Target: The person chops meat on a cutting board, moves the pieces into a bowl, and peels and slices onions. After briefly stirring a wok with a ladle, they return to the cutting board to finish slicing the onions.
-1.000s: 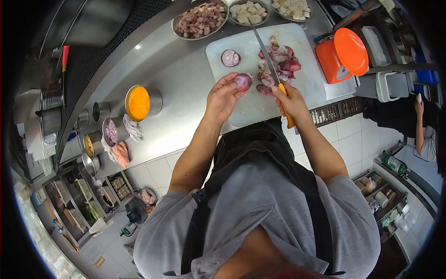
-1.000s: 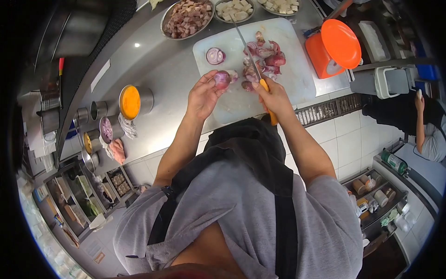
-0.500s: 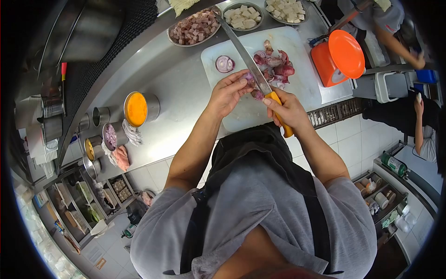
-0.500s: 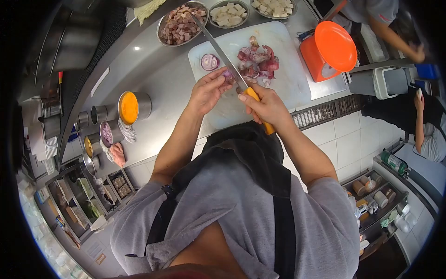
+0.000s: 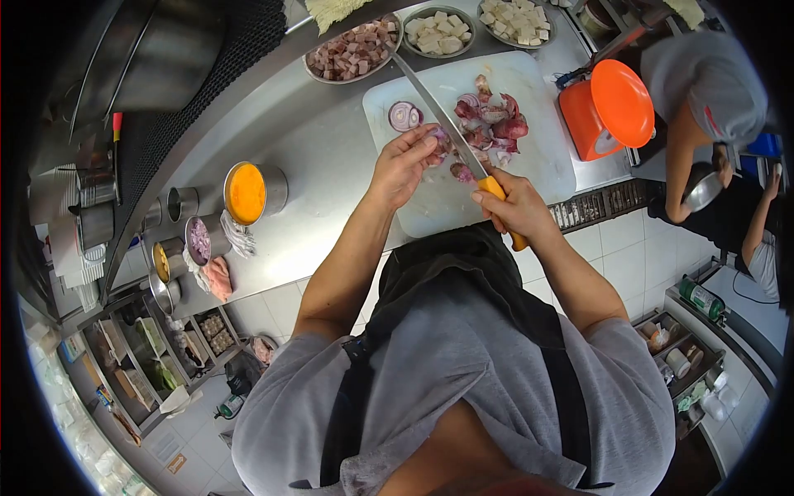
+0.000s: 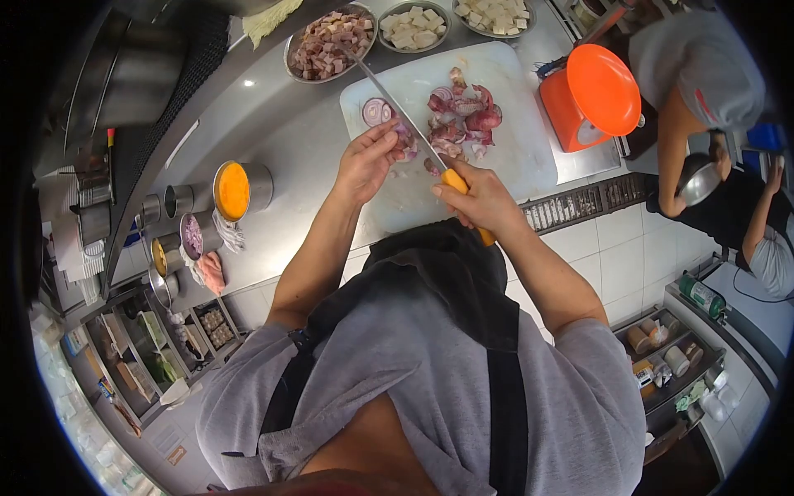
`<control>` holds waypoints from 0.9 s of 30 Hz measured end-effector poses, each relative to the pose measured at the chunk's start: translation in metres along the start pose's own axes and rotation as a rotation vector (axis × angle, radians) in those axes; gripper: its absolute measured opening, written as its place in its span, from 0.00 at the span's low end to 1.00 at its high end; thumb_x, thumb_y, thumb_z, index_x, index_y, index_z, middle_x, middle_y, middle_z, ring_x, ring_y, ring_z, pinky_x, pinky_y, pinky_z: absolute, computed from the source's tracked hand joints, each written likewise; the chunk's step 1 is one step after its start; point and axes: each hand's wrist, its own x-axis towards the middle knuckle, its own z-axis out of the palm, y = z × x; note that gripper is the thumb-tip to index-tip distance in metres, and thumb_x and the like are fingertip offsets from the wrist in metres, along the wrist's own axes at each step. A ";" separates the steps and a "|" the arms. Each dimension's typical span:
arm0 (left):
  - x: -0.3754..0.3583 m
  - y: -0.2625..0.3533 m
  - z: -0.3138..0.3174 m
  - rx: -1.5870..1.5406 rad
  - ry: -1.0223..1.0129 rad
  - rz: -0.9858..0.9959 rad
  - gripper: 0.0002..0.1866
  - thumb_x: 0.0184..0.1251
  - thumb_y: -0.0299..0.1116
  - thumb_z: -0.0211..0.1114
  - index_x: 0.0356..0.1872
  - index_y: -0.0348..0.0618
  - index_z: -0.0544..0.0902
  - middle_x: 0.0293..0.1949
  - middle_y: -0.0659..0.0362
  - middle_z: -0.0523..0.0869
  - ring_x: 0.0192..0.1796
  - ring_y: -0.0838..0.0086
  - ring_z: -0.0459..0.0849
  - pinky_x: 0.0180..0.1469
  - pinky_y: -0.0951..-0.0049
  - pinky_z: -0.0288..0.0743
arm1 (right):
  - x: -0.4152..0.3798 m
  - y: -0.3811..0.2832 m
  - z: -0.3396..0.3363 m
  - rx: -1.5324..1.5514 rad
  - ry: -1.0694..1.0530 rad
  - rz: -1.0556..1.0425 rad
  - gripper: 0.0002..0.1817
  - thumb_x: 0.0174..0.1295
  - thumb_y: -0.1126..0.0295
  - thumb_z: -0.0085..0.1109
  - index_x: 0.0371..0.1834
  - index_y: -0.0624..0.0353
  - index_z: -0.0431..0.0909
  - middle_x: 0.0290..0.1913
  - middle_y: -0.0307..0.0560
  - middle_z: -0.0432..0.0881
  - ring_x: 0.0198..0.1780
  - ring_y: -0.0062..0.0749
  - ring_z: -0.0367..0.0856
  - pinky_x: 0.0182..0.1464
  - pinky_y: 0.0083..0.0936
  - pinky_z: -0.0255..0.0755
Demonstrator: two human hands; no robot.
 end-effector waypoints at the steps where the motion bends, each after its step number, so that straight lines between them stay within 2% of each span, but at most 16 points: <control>1: -0.001 -0.001 0.001 -0.001 0.010 -0.017 0.24 0.73 0.32 0.64 0.65 0.30 0.72 0.49 0.57 0.84 0.49 0.74 0.81 0.50 0.73 0.75 | 0.001 0.001 0.000 0.031 -0.022 0.020 0.33 0.66 0.62 0.64 0.71 0.66 0.68 0.22 0.40 0.76 0.15 0.20 0.71 0.18 0.21 0.67; 11: -0.007 -0.013 0.005 0.034 -0.049 -0.039 0.23 0.75 0.36 0.63 0.63 0.31 0.74 0.51 0.56 0.85 0.53 0.72 0.81 0.52 0.71 0.73 | 0.005 -0.003 0.002 0.128 -0.024 -0.031 0.36 0.63 0.68 0.61 0.74 0.65 0.63 0.24 0.43 0.80 0.14 0.22 0.72 0.17 0.22 0.67; 15: -0.010 -0.020 0.006 -0.093 -0.074 -0.118 0.19 0.77 0.40 0.60 0.56 0.33 0.79 0.48 0.55 0.86 0.52 0.69 0.84 0.52 0.70 0.73 | 0.015 0.001 0.011 0.162 -0.003 -0.029 0.35 0.63 0.68 0.60 0.74 0.65 0.63 0.25 0.43 0.80 0.14 0.21 0.71 0.16 0.21 0.65; 17: -0.011 -0.023 0.005 -0.136 -0.081 -0.127 0.19 0.77 0.41 0.59 0.54 0.34 0.81 0.47 0.54 0.87 0.51 0.68 0.85 0.52 0.70 0.73 | 0.020 0.008 0.015 0.140 0.002 -0.059 0.36 0.62 0.66 0.62 0.74 0.62 0.63 0.27 0.47 0.82 0.17 0.27 0.77 0.21 0.26 0.71; 18: -0.012 -0.024 0.008 -0.158 -0.053 -0.132 0.18 0.77 0.40 0.59 0.53 0.34 0.81 0.47 0.54 0.87 0.51 0.68 0.85 0.52 0.70 0.74 | 0.019 0.007 0.016 0.140 -0.001 -0.059 0.36 0.62 0.66 0.62 0.74 0.62 0.63 0.27 0.47 0.82 0.17 0.27 0.77 0.21 0.26 0.71; 20: -0.014 -0.021 0.015 -0.175 -0.029 -0.134 0.16 0.77 0.39 0.59 0.51 0.35 0.81 0.47 0.54 0.87 0.51 0.67 0.85 0.52 0.69 0.74 | 0.018 0.004 0.019 -0.171 0.154 -0.158 0.38 0.60 0.65 0.63 0.75 0.58 0.63 0.31 0.55 0.85 0.25 0.44 0.84 0.30 0.37 0.77; 21: -0.016 -0.018 0.020 -0.146 -0.001 -0.116 0.15 0.77 0.38 0.59 0.51 0.36 0.81 0.46 0.55 0.87 0.48 0.70 0.84 0.51 0.71 0.73 | 0.019 0.007 0.020 -0.170 0.157 -0.158 0.38 0.60 0.65 0.63 0.75 0.58 0.63 0.31 0.55 0.85 0.25 0.44 0.84 0.30 0.37 0.77; 23: -0.016 -0.022 0.022 -0.120 0.023 -0.101 0.14 0.77 0.37 0.60 0.51 0.36 0.80 0.45 0.56 0.86 0.46 0.73 0.83 0.50 0.73 0.73 | 0.020 0.016 0.021 -0.413 0.283 -0.365 0.39 0.57 0.65 0.63 0.75 0.56 0.63 0.36 0.61 0.85 0.35 0.59 0.85 0.40 0.46 0.79; 25: -0.015 -0.027 0.018 -0.040 0.049 -0.001 0.14 0.75 0.35 0.61 0.52 0.35 0.80 0.46 0.55 0.86 0.48 0.70 0.84 0.51 0.72 0.72 | 0.019 0.014 0.019 -0.499 0.249 -0.318 0.38 0.57 0.65 0.62 0.74 0.55 0.63 0.39 0.64 0.85 0.38 0.61 0.84 0.43 0.46 0.78; 27: -0.017 -0.030 0.019 -0.073 0.068 -0.013 0.14 0.74 0.33 0.62 0.53 0.35 0.79 0.45 0.57 0.86 0.46 0.73 0.82 0.50 0.73 0.72 | 0.018 0.015 0.019 -0.581 0.216 -0.272 0.38 0.57 0.65 0.61 0.74 0.55 0.63 0.41 0.66 0.85 0.42 0.63 0.83 0.46 0.47 0.78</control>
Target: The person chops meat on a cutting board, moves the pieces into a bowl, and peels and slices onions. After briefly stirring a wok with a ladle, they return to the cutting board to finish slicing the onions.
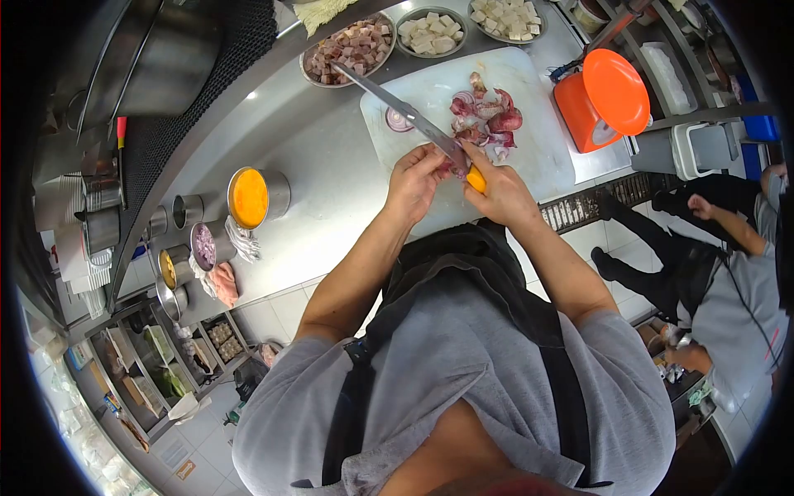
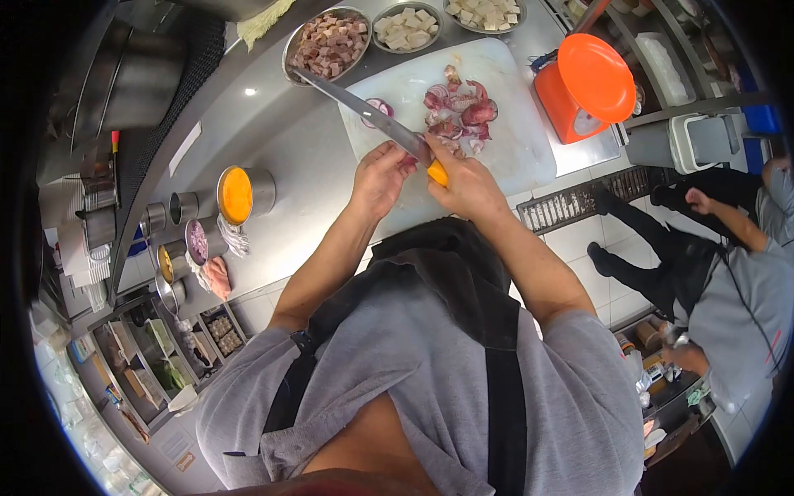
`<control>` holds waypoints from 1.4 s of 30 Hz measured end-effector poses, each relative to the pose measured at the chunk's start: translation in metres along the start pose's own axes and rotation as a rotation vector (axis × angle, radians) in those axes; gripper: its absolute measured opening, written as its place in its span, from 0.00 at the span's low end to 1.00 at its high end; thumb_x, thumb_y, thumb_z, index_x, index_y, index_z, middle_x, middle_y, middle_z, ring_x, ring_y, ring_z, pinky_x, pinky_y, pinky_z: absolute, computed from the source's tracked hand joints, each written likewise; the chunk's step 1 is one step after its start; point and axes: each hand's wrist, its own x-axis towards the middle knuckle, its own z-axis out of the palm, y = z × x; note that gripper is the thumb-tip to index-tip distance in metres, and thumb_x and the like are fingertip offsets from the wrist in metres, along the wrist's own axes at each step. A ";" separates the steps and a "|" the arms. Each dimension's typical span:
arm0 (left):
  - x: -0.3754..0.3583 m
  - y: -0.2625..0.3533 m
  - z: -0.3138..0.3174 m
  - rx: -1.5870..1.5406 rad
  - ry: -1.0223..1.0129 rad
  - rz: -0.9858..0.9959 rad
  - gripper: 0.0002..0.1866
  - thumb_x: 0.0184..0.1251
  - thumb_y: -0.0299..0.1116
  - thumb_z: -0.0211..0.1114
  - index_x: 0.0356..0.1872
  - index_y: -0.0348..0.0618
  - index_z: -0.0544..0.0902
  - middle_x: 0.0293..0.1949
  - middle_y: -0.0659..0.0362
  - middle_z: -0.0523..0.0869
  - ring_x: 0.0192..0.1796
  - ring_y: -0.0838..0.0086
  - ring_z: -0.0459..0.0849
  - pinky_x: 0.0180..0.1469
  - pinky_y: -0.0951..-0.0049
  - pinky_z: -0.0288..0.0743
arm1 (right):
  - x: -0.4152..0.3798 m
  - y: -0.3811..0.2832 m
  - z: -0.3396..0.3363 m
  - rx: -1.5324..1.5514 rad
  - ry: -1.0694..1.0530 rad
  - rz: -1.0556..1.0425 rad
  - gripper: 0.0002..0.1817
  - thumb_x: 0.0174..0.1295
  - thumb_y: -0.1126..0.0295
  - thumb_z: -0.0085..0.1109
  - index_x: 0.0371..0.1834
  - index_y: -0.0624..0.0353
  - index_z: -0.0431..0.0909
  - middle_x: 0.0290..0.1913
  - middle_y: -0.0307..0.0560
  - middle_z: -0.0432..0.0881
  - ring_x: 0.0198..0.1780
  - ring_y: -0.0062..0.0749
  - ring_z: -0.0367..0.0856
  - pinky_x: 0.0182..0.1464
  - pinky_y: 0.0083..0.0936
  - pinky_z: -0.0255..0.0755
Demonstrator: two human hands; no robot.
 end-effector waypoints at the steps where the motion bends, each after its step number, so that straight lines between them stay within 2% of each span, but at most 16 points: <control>1: 0.000 0.000 0.001 -0.034 0.019 -0.013 0.14 0.73 0.31 0.63 0.54 0.36 0.79 0.44 0.59 0.85 0.44 0.75 0.81 0.49 0.74 0.73 | -0.002 0.002 0.003 0.036 0.045 -0.019 0.38 0.57 0.66 0.62 0.74 0.54 0.64 0.37 0.62 0.85 0.38 0.63 0.83 0.44 0.45 0.78; 3: 0.002 0.002 -0.003 -0.016 -0.002 -0.043 0.15 0.72 0.32 0.63 0.54 0.34 0.79 0.46 0.57 0.85 0.46 0.74 0.82 0.49 0.73 0.72 | -0.004 0.004 0.002 0.071 0.090 -0.031 0.37 0.57 0.66 0.63 0.74 0.53 0.65 0.33 0.58 0.85 0.35 0.62 0.84 0.43 0.44 0.77; 6: 0.002 0.007 -0.007 0.019 -0.047 -0.069 0.18 0.72 0.32 0.63 0.57 0.32 0.78 0.48 0.54 0.85 0.48 0.72 0.82 0.48 0.74 0.71 | -0.003 0.003 -0.006 0.277 0.038 0.009 0.39 0.55 0.66 0.63 0.74 0.57 0.64 0.39 0.63 0.85 0.40 0.61 0.85 0.45 0.44 0.78; 8: 0.002 0.011 -0.008 0.038 -0.077 -0.069 0.19 0.71 0.32 0.63 0.59 0.31 0.77 0.49 0.54 0.85 0.48 0.72 0.82 0.47 0.74 0.72 | -0.003 0.006 -0.008 0.489 -0.058 0.154 0.38 0.56 0.67 0.65 0.73 0.60 0.65 0.26 0.52 0.83 0.24 0.47 0.82 0.30 0.38 0.76; 9: 0.001 0.013 -0.009 0.039 -0.132 -0.069 0.22 0.70 0.31 0.64 0.61 0.31 0.76 0.50 0.53 0.85 0.48 0.72 0.82 0.47 0.75 0.72 | -0.005 0.004 -0.011 0.488 -0.058 0.153 0.38 0.56 0.67 0.65 0.73 0.60 0.65 0.26 0.52 0.83 0.24 0.47 0.82 0.30 0.38 0.76; 11: 0.002 0.019 -0.010 0.038 -0.187 -0.068 0.24 0.69 0.30 0.64 0.63 0.30 0.75 0.51 0.53 0.85 0.48 0.71 0.82 0.47 0.75 0.72 | -0.008 -0.003 -0.019 0.725 -0.177 0.309 0.37 0.58 0.68 0.65 0.73 0.63 0.66 0.19 0.41 0.76 0.15 0.28 0.73 0.19 0.28 0.68; 14: 0.000 0.026 -0.009 0.028 -0.252 -0.090 0.27 0.65 0.27 0.64 0.65 0.29 0.73 0.54 0.52 0.84 0.49 0.72 0.82 0.47 0.75 0.72 | -0.011 0.002 -0.009 0.846 -0.123 0.291 0.32 0.60 0.70 0.65 0.69 0.65 0.69 0.15 0.36 0.69 0.12 0.20 0.66 0.15 0.21 0.61; 16: 0.001 0.025 -0.012 -0.031 -0.346 -0.128 0.30 0.64 0.23 0.63 0.68 0.32 0.71 0.55 0.55 0.82 0.50 0.74 0.81 0.52 0.75 0.73 | -0.005 0.010 -0.007 0.888 -0.103 0.313 0.31 0.60 0.70 0.65 0.67 0.65 0.70 0.16 0.36 0.70 0.12 0.21 0.67 0.16 0.21 0.62; 20: 0.003 0.023 -0.013 0.007 -0.374 -0.128 0.29 0.63 0.23 0.62 0.67 0.33 0.72 0.52 0.56 0.83 0.48 0.73 0.81 0.49 0.75 0.73 | -0.009 0.003 -0.010 0.846 -0.121 0.305 0.28 0.60 0.69 0.66 0.63 0.65 0.72 0.16 0.37 0.71 0.12 0.22 0.68 0.16 0.22 0.62; 22: 0.003 0.025 -0.008 -0.029 -0.147 -0.164 0.26 0.62 0.23 0.62 0.63 0.36 0.74 0.48 0.56 0.83 0.46 0.73 0.82 0.46 0.74 0.73 | -0.013 0.002 -0.010 0.839 -0.137 0.300 0.28 0.60 0.70 0.66 0.64 0.65 0.72 0.16 0.37 0.71 0.12 0.22 0.68 0.16 0.22 0.63; 27: 0.001 0.014 -0.007 0.033 -0.021 -0.138 0.22 0.60 0.23 0.62 0.58 0.39 0.75 0.47 0.55 0.83 0.46 0.69 0.83 0.45 0.73 0.73 | -0.015 0.006 -0.009 0.857 -0.101 0.299 0.24 0.60 0.70 0.66 0.59 0.64 0.75 0.16 0.37 0.71 0.12 0.22 0.68 0.16 0.22 0.62; 28: 0.002 0.011 -0.010 0.008 -0.019 -0.108 0.22 0.60 0.23 0.62 0.58 0.39 0.74 0.47 0.52 0.83 0.47 0.67 0.84 0.46 0.72 0.74 | -0.012 0.007 -0.011 0.881 -0.067 0.312 0.19 0.60 0.70 0.65 0.53 0.64 0.75 0.16 0.36 0.71 0.12 0.21 0.67 0.16 0.21 0.61; 29: 0.002 0.007 -0.015 0.008 -0.020 -0.111 0.22 0.60 0.23 0.62 0.58 0.39 0.74 0.47 0.52 0.83 0.47 0.67 0.84 0.46 0.72 0.74 | -0.011 0.008 -0.012 0.907 -0.033 0.330 0.15 0.59 0.71 0.65 0.48 0.63 0.76 0.17 0.36 0.71 0.12 0.21 0.67 0.16 0.20 0.61; 35: 0.000 0.007 -0.019 -0.120 -0.262 -0.098 0.20 0.61 0.23 0.60 0.56 0.44 0.75 0.46 0.57 0.82 0.45 0.70 0.83 0.43 0.74 0.70 | -0.003 0.013 -0.018 0.869 -0.016 0.347 0.14 0.59 0.71 0.66 0.46 0.63 0.77 0.17 0.36 0.71 0.12 0.21 0.66 0.15 0.21 0.60; 37: 0.006 0.010 -0.019 -0.006 -0.027 -0.155 0.21 0.59 0.21 0.59 0.55 0.45 0.75 0.49 0.57 0.81 0.46 0.69 0.83 0.42 0.73 0.69 | -0.008 0.004 -0.017 0.861 -0.031 0.335 0.13 0.59 0.71 0.66 0.46 0.62 0.77 0.17 0.36 0.71 0.12 0.21 0.66 0.15 0.21 0.60; 42: 0.006 0.017 -0.012 0.141 0.095 -0.028 0.22 0.57 0.19 0.58 0.55 0.43 0.74 0.49 0.55 0.81 0.45 0.68 0.83 0.42 0.72 0.69 | -0.004 0.017 -0.014 0.854 -0.036 0.313 0.14 0.60 0.70 0.65 0.47 0.63 0.76 0.16 0.36 0.71 0.12 0.22 0.66 0.15 0.22 0.60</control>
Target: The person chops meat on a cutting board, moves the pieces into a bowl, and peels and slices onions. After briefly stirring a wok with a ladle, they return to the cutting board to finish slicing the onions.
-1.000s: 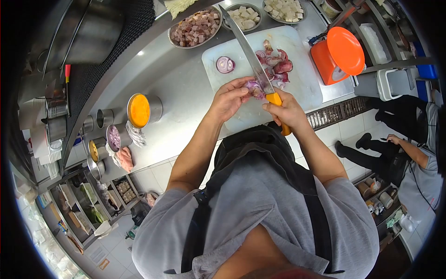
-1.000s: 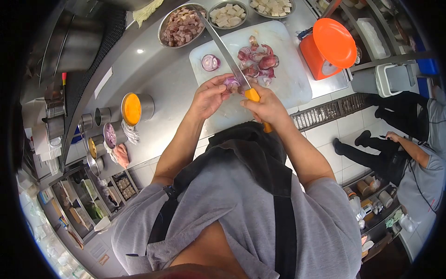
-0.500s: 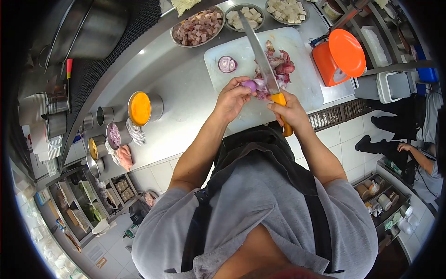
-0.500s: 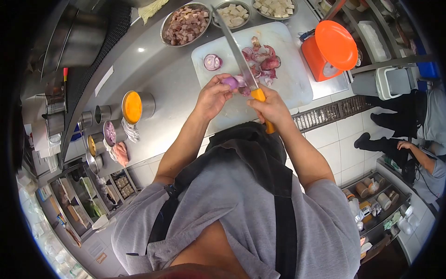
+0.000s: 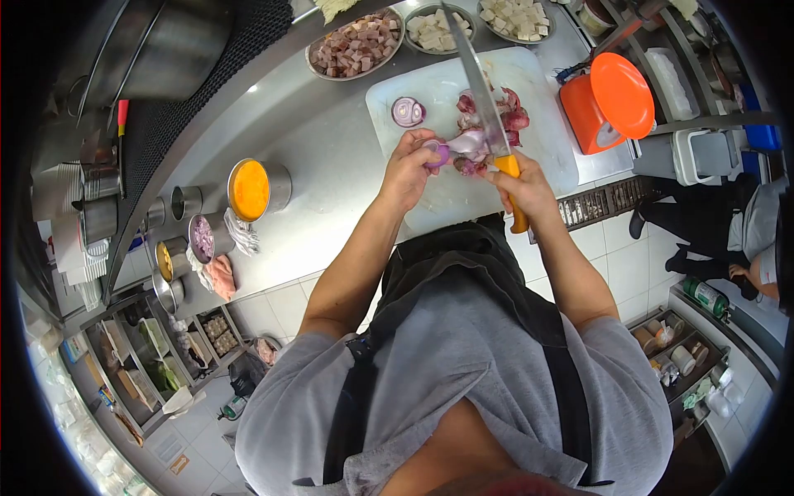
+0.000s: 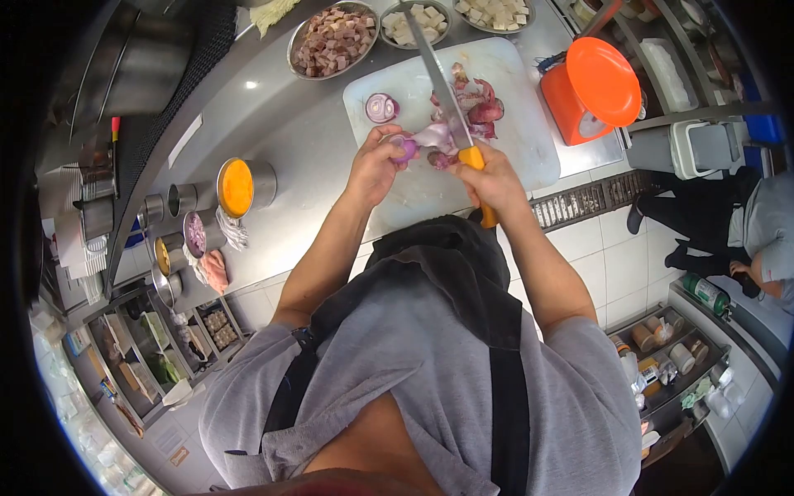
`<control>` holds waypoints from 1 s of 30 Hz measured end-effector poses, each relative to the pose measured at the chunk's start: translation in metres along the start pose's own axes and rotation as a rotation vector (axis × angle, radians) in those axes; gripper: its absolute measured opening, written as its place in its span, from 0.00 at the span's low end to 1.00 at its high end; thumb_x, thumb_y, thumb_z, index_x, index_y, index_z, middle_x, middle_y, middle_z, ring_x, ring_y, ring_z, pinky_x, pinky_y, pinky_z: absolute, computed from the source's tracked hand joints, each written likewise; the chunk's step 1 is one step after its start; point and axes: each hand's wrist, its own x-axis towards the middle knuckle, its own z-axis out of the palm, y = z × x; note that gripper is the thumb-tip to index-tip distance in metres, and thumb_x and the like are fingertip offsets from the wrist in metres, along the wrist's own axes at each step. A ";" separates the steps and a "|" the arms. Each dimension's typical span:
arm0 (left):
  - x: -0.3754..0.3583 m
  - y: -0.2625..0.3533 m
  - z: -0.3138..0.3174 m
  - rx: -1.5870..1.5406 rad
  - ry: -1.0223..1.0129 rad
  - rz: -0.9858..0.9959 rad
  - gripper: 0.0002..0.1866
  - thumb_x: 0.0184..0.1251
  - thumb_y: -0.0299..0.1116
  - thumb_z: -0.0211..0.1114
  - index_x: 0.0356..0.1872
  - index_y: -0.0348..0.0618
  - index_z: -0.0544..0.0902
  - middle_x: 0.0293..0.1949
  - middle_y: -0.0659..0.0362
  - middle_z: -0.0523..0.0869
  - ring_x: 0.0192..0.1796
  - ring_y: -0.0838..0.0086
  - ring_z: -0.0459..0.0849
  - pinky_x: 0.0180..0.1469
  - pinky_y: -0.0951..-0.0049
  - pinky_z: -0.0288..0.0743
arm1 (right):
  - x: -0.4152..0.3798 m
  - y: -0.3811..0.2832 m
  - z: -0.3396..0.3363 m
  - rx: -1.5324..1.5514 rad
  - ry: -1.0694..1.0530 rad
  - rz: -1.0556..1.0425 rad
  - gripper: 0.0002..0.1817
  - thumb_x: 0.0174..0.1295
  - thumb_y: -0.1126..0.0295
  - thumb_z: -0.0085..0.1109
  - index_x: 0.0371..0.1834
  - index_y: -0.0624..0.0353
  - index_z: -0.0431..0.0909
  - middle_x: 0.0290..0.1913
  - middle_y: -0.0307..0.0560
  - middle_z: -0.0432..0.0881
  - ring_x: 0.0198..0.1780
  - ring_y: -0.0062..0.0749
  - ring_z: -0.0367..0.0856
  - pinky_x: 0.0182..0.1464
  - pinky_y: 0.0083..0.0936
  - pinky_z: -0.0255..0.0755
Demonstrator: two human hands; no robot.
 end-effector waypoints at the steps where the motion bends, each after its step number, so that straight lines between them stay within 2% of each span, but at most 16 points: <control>1: 0.002 -0.002 -0.006 -0.019 -0.026 -0.003 0.24 0.56 0.19 0.57 0.56 0.43 0.73 0.50 0.53 0.82 0.46 0.66 0.83 0.43 0.72 0.69 | 0.002 -0.002 -0.004 -0.012 0.017 -0.008 0.14 0.60 0.69 0.65 0.47 0.63 0.76 0.16 0.36 0.71 0.12 0.22 0.66 0.15 0.23 0.60; 4: 0.001 -0.003 -0.016 0.065 -0.216 0.005 0.24 0.56 0.19 0.57 0.57 0.42 0.75 0.51 0.53 0.82 0.46 0.67 0.83 0.43 0.72 0.69 | 0.012 -0.001 -0.012 -0.045 0.067 -0.020 0.15 0.60 0.69 0.65 0.48 0.63 0.77 0.16 0.36 0.71 0.12 0.22 0.66 0.15 0.23 0.60; 6: -0.001 0.003 -0.020 0.039 -0.231 -0.044 0.23 0.56 0.19 0.58 0.56 0.41 0.76 0.50 0.53 0.82 0.46 0.68 0.82 0.43 0.72 0.69 | 0.019 0.000 -0.019 -0.068 0.094 -0.025 0.16 0.60 0.70 0.64 0.49 0.63 0.77 0.15 0.36 0.71 0.11 0.22 0.66 0.15 0.22 0.60; 8: -0.003 0.006 -0.023 0.014 -0.240 -0.091 0.22 0.56 0.19 0.58 0.55 0.40 0.77 0.50 0.53 0.83 0.46 0.68 0.82 0.43 0.73 0.69 | 0.023 -0.001 -0.026 -0.100 0.157 -0.011 0.26 0.57 0.67 0.66 0.59 0.66 0.76 0.17 0.39 0.73 0.13 0.22 0.68 0.16 0.23 0.61; 9: -0.003 0.007 -0.024 0.004 -0.211 -0.068 0.19 0.59 0.20 0.60 0.54 0.40 0.77 0.50 0.53 0.84 0.47 0.68 0.83 0.43 0.73 0.70 | 0.023 -0.005 -0.025 -0.099 0.153 -0.011 0.26 0.57 0.67 0.66 0.59 0.66 0.76 0.17 0.39 0.73 0.13 0.22 0.68 0.16 0.23 0.61; 11: -0.005 0.006 -0.024 -0.007 -0.184 -0.048 0.16 0.62 0.21 0.61 0.52 0.39 0.78 0.49 0.53 0.84 0.48 0.67 0.84 0.44 0.74 0.72 | 0.019 -0.015 -0.021 -0.454 0.212 0.050 0.38 0.55 0.63 0.67 0.70 0.65 0.69 0.26 0.51 0.82 0.23 0.36 0.81 0.28 0.30 0.73; 12: -0.007 0.009 -0.021 0.054 -0.155 -0.054 0.16 0.65 0.24 0.62 0.54 0.39 0.77 0.50 0.53 0.85 0.49 0.67 0.84 0.45 0.73 0.73 | 0.018 -0.008 -0.018 -0.454 0.213 0.049 0.38 0.55 0.63 0.67 0.70 0.65 0.69 0.26 0.51 0.82 0.23 0.36 0.81 0.28 0.30 0.73; 14: -0.008 0.009 -0.017 0.110 -0.122 -0.060 0.15 0.69 0.26 0.64 0.55 0.39 0.76 0.50 0.53 0.85 0.50 0.67 0.85 0.47 0.73 0.75 | 0.015 0.013 -0.009 -0.608 0.165 -0.163 0.44 0.53 0.60 0.68 0.75 0.62 0.64 0.39 0.63 0.85 0.41 0.50 0.86 0.46 0.35 0.77; 15: -0.008 0.006 -0.015 0.095 -0.091 -0.082 0.16 0.70 0.29 0.64 0.56 0.39 0.75 0.50 0.52 0.85 0.50 0.66 0.86 0.47 0.72 0.76 | 0.009 0.010 -0.001 -0.609 0.160 -0.162 0.44 0.53 0.60 0.68 0.75 0.62 0.64 0.39 0.63 0.85 0.41 0.50 0.86 0.46 0.35 0.77; 17: -0.009 0.001 -0.011 0.080 -0.054 -0.105 0.17 0.72 0.31 0.65 0.57 0.38 0.74 0.50 0.52 0.85 0.51 0.66 0.87 0.48 0.72 0.77 | -0.002 0.003 0.017 -0.562 -0.033 -0.042 0.44 0.53 0.60 0.67 0.75 0.60 0.64 0.47 0.70 0.84 0.51 0.57 0.84 0.57 0.37 0.73; 19: -0.010 -0.004 -0.009 -0.015 -0.097 -0.176 0.20 0.71 0.31 0.66 0.58 0.37 0.72 0.49 0.52 0.85 0.49 0.67 0.87 0.45 0.74 0.77 | -0.003 0.004 0.027 -0.533 -0.059 -0.107 0.42 0.53 0.62 0.66 0.75 0.56 0.65 0.47 0.69 0.84 0.49 0.56 0.84 0.54 0.37 0.75; 22: -0.012 -0.013 -0.016 -0.074 -0.089 -0.198 0.19 0.71 0.32 0.66 0.57 0.36 0.72 0.48 0.52 0.85 0.47 0.67 0.87 0.42 0.76 0.77 | -0.004 0.000 0.029 -0.403 -0.124 0.042 0.40 0.53 0.63 0.64 0.74 0.55 0.67 0.48 0.69 0.83 0.49 0.57 0.84 0.54 0.36 0.75; 24: -0.013 -0.013 -0.021 -0.072 -0.100 -0.207 0.19 0.71 0.32 0.66 0.57 0.36 0.73 0.48 0.52 0.85 0.46 0.67 0.87 0.41 0.76 0.77 | 0.000 0.009 0.023 -0.571 -0.135 -0.182 0.38 0.53 0.64 0.64 0.72 0.56 0.69 0.48 0.66 0.84 0.47 0.53 0.84 0.53 0.36 0.75; 25: -0.015 -0.013 -0.023 -0.071 -0.112 -0.222 0.19 0.71 0.32 0.66 0.57 0.37 0.73 0.48 0.52 0.85 0.44 0.68 0.87 0.40 0.76 0.76 | 0.002 0.013 0.023 -0.571 -0.135 -0.178 0.38 0.53 0.64 0.64 0.72 0.56 0.69 0.48 0.66 0.84 0.47 0.53 0.84 0.53 0.36 0.75; 27: -0.014 -0.011 -0.029 -0.071 -0.125 -0.227 0.20 0.70 0.31 0.67 0.58 0.36 0.73 0.48 0.52 0.85 0.45 0.68 0.87 0.41 0.75 0.76 | 0.007 0.019 0.023 -0.521 -0.076 -0.155 0.33 0.55 0.67 0.67 0.67 0.60 0.74 0.21 0.42 0.76 0.17 0.25 0.72 0.21 0.27 0.66; 30: -0.015 -0.012 -0.034 -0.059 -0.176 -0.207 0.25 0.67 0.29 0.68 0.62 0.36 0.71 0.48 0.52 0.85 0.46 0.70 0.85 0.42 0.75 0.75 | 0.019 0.023 0.018 -0.459 -0.002 -0.079 0.28 0.57 0.68 0.66 0.63 0.61 0.76 0.19 0.39 0.74 0.16 0.22 0.70 0.20 0.25 0.64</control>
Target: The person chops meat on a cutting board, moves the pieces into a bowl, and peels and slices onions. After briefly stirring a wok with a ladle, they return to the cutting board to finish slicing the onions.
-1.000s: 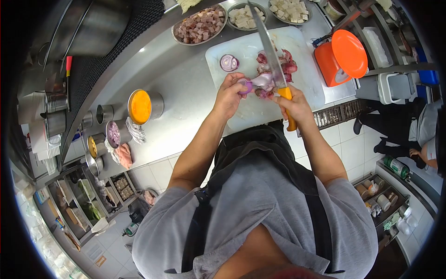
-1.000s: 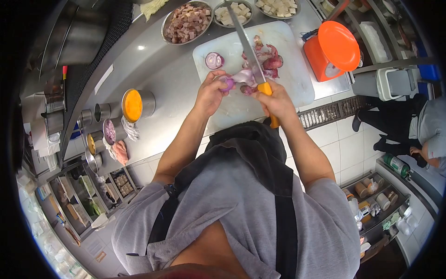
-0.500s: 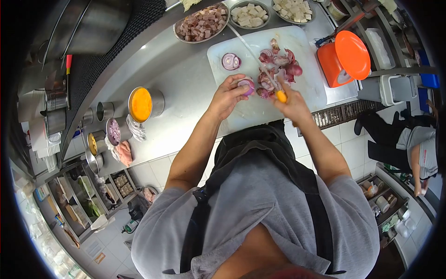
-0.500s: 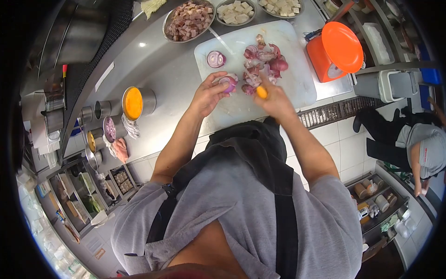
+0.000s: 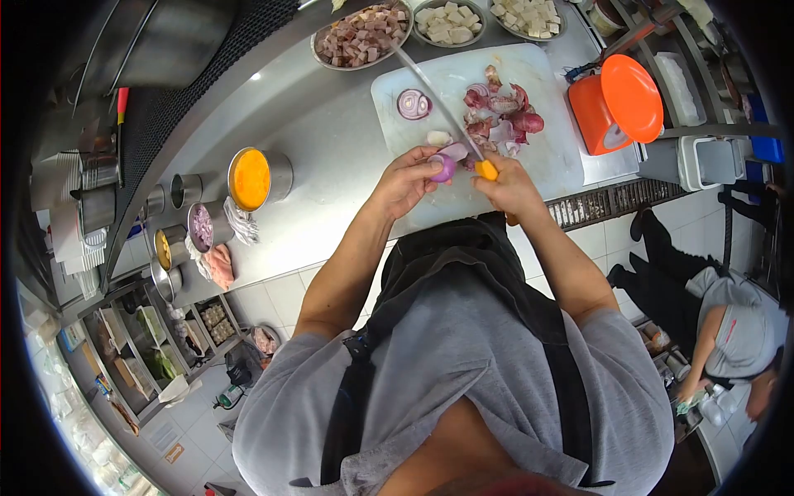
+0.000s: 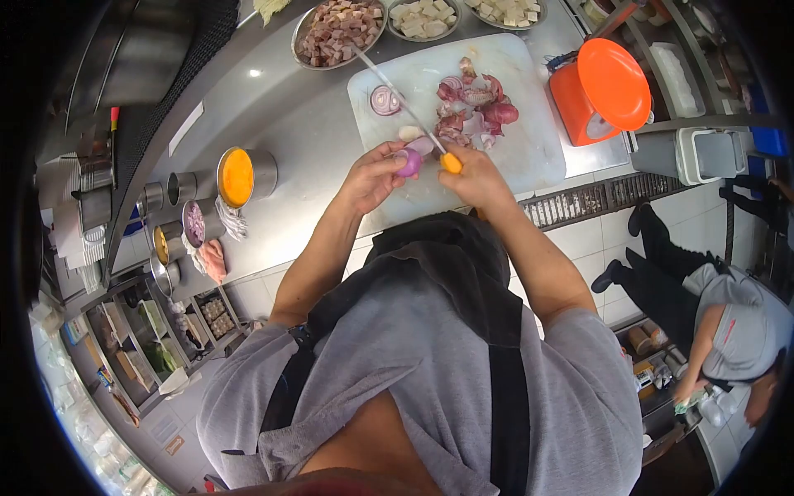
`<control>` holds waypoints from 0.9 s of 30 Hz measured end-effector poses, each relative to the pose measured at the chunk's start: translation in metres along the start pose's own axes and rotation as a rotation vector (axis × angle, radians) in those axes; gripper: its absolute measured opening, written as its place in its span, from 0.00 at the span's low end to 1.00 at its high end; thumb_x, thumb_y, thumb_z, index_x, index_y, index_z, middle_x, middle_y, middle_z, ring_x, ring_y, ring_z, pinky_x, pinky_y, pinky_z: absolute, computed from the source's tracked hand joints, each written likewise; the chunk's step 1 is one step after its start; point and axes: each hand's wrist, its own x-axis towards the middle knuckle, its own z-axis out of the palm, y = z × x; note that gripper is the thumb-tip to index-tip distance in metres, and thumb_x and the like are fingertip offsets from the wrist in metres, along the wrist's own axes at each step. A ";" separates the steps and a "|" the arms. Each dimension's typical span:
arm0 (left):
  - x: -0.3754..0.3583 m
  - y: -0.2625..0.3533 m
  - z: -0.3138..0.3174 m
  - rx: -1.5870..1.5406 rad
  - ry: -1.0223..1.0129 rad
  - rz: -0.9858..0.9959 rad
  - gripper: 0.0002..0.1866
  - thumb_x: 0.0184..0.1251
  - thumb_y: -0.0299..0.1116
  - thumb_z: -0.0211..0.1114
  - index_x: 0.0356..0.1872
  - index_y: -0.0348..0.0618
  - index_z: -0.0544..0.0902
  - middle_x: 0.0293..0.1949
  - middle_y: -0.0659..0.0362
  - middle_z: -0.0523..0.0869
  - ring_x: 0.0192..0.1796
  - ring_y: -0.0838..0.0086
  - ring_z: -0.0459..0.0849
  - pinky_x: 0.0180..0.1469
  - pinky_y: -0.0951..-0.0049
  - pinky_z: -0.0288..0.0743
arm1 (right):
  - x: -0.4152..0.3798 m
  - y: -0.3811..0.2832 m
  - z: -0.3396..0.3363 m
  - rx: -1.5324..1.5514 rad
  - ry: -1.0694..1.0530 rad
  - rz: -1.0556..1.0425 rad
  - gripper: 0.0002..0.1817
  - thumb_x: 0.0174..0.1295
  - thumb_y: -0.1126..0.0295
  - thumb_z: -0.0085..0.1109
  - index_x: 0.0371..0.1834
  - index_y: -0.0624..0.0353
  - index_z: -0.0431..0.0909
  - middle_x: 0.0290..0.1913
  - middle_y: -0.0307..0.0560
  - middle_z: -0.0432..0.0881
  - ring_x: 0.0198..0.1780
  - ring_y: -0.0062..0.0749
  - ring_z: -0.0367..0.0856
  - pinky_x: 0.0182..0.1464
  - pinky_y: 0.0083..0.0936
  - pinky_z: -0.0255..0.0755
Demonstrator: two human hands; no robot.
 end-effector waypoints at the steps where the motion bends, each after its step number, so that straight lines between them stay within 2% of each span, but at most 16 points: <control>1: 0.000 0.000 0.000 0.021 -0.042 0.015 0.29 0.65 0.27 0.68 0.66 0.37 0.69 0.48 0.52 0.85 0.46 0.71 0.84 0.43 0.75 0.75 | 0.000 -0.002 -0.002 -0.001 0.000 -0.001 0.28 0.57 0.68 0.66 0.63 0.61 0.76 0.19 0.39 0.74 0.16 0.22 0.70 0.20 0.25 0.64; 2: -0.001 0.002 -0.001 0.020 -0.043 0.016 0.29 0.65 0.27 0.68 0.66 0.37 0.69 0.48 0.52 0.85 0.46 0.71 0.84 0.43 0.75 0.75 | 0.000 -0.005 -0.007 0.042 0.012 -0.021 0.25 0.57 0.68 0.66 0.60 0.61 0.77 0.19 0.38 0.74 0.16 0.21 0.70 0.19 0.24 0.64; 4: -0.004 0.011 0.004 0.310 -0.038 0.106 0.38 0.60 0.23 0.69 0.73 0.43 0.64 0.52 0.52 0.85 0.51 0.71 0.83 0.51 0.74 0.74 | 0.000 -0.013 -0.014 0.083 0.023 -0.040 0.22 0.58 0.69 0.65 0.57 0.61 0.78 0.19 0.38 0.74 0.16 0.21 0.69 0.19 0.23 0.63; 6: 0.000 0.013 0.005 0.454 -0.031 0.151 0.42 0.57 0.21 0.69 0.74 0.46 0.62 0.53 0.51 0.85 0.52 0.71 0.83 0.53 0.74 0.74 | 0.003 -0.016 -0.024 0.017 -0.003 0.159 0.28 0.55 0.65 0.62 0.61 0.62 0.78 0.35 0.53 0.86 0.30 0.29 0.81 0.36 0.28 0.75; 7: 0.002 0.015 0.005 0.599 -0.020 0.193 0.45 0.55 0.19 0.69 0.76 0.49 0.61 0.55 0.50 0.84 0.53 0.70 0.83 0.55 0.73 0.74 | 0.006 -0.013 -0.028 0.012 -0.005 0.158 0.28 0.55 0.65 0.62 0.61 0.62 0.78 0.35 0.53 0.86 0.30 0.29 0.81 0.36 0.28 0.75; 9: 0.011 0.010 -0.009 0.717 0.023 0.142 0.44 0.54 0.21 0.70 0.74 0.50 0.63 0.56 0.50 0.85 0.54 0.69 0.83 0.56 0.72 0.75 | 0.012 -0.005 -0.031 0.111 0.063 0.217 0.28 0.56 0.65 0.62 0.62 0.61 0.78 0.29 0.49 0.84 0.26 0.25 0.77 0.32 0.27 0.73; 11: 0.016 0.004 -0.024 0.835 0.066 0.088 0.43 0.52 0.23 0.71 0.73 0.50 0.66 0.57 0.50 0.85 0.54 0.68 0.84 0.57 0.72 0.76 | 0.016 0.002 -0.027 0.054 0.140 0.181 0.29 0.57 0.63 0.63 0.63 0.61 0.77 0.28 0.49 0.83 0.25 0.26 0.76 0.32 0.28 0.73; 13: 0.018 -0.003 -0.033 0.898 0.142 0.278 0.37 0.52 0.25 0.73 0.67 0.49 0.72 0.53 0.52 0.87 0.50 0.68 0.86 0.54 0.72 0.78 | 0.014 0.006 -0.026 -0.005 0.223 0.152 0.30 0.57 0.62 0.64 0.64 0.61 0.76 0.26 0.50 0.82 0.24 0.28 0.76 0.32 0.29 0.73; 16: 0.008 -0.008 -0.048 0.976 0.205 0.272 0.30 0.52 0.26 0.74 0.60 0.46 0.77 0.50 0.55 0.87 0.48 0.68 0.86 0.53 0.71 0.79 | -0.009 0.008 -0.022 -0.150 0.346 0.021 0.33 0.59 0.60 0.66 0.69 0.58 0.73 0.27 0.53 0.82 0.22 0.31 0.75 0.32 0.31 0.74; 17: 0.000 -0.007 -0.051 0.971 0.209 0.272 0.30 0.52 0.26 0.74 0.60 0.46 0.77 0.50 0.55 0.87 0.48 0.68 0.86 0.53 0.71 0.79 | -0.027 0.007 -0.025 -0.178 0.234 0.029 0.32 0.60 0.59 0.67 0.69 0.56 0.74 0.27 0.55 0.82 0.22 0.33 0.76 0.33 0.32 0.75; 19: -0.020 0.000 -0.051 0.928 0.529 0.330 0.25 0.53 0.26 0.74 0.54 0.45 0.78 0.47 0.56 0.87 0.47 0.70 0.86 0.51 0.70 0.80 | -0.057 0.019 -0.031 -0.234 0.030 0.013 0.29 0.61 0.59 0.68 0.66 0.52 0.77 0.28 0.57 0.83 0.25 0.38 0.81 0.37 0.34 0.77; 20: -0.023 -0.003 -0.068 0.812 0.609 0.381 0.25 0.53 0.25 0.74 0.54 0.44 0.78 0.46 0.56 0.87 0.47 0.71 0.85 0.50 0.70 0.80 | -0.069 0.036 -0.030 -0.263 -0.060 -0.009 0.27 0.61 0.59 0.69 0.64 0.51 0.79 0.28 0.58 0.83 0.27 0.41 0.84 0.38 0.35 0.77; 21: -0.026 -0.006 -0.086 0.693 0.685 0.430 0.24 0.53 0.24 0.74 0.53 0.44 0.78 0.45 0.56 0.87 0.46 0.72 0.85 0.49 0.71 0.80 | -0.079 0.052 -0.027 -0.374 -0.070 -0.173 0.23 0.59 0.60 0.70 0.59 0.52 0.83 0.29 0.59 0.85 0.31 0.48 0.87 0.40 0.36 0.78; 22: -0.035 0.001 -0.084 0.578 0.707 0.459 0.23 0.53 0.24 0.75 0.51 0.42 0.78 0.43 0.57 0.87 0.45 0.72 0.85 0.47 0.71 0.80 | -0.081 0.051 -0.026 -0.422 -0.153 -0.128 0.22 0.59 0.61 0.70 0.57 0.53 0.83 0.30 0.59 0.85 0.33 0.51 0.86 0.41 0.37 0.78; 24: -0.041 0.007 -0.084 0.676 0.653 0.456 0.24 0.53 0.24 0.76 0.52 0.41 0.78 0.43 0.57 0.87 0.44 0.72 0.85 0.47 0.71 0.80 | -0.078 0.056 -0.026 -0.476 -0.243 -0.074 0.22 0.58 0.61 0.70 0.56 0.53 0.84 0.31 0.59 0.85 0.35 0.53 0.86 0.41 0.37 0.79; 27: -0.041 -0.011 -0.074 0.828 0.610 0.372 0.24 0.51 0.26 0.78 0.51 0.41 0.79 0.43 0.56 0.88 0.43 0.72 0.85 0.47 0.72 0.80 | -0.050 0.064 -0.035 -0.471 -0.244 -0.219 0.19 0.58 0.62 0.69 0.52 0.55 0.84 0.30 0.59 0.85 0.33 0.54 0.85 0.40 0.35 0.78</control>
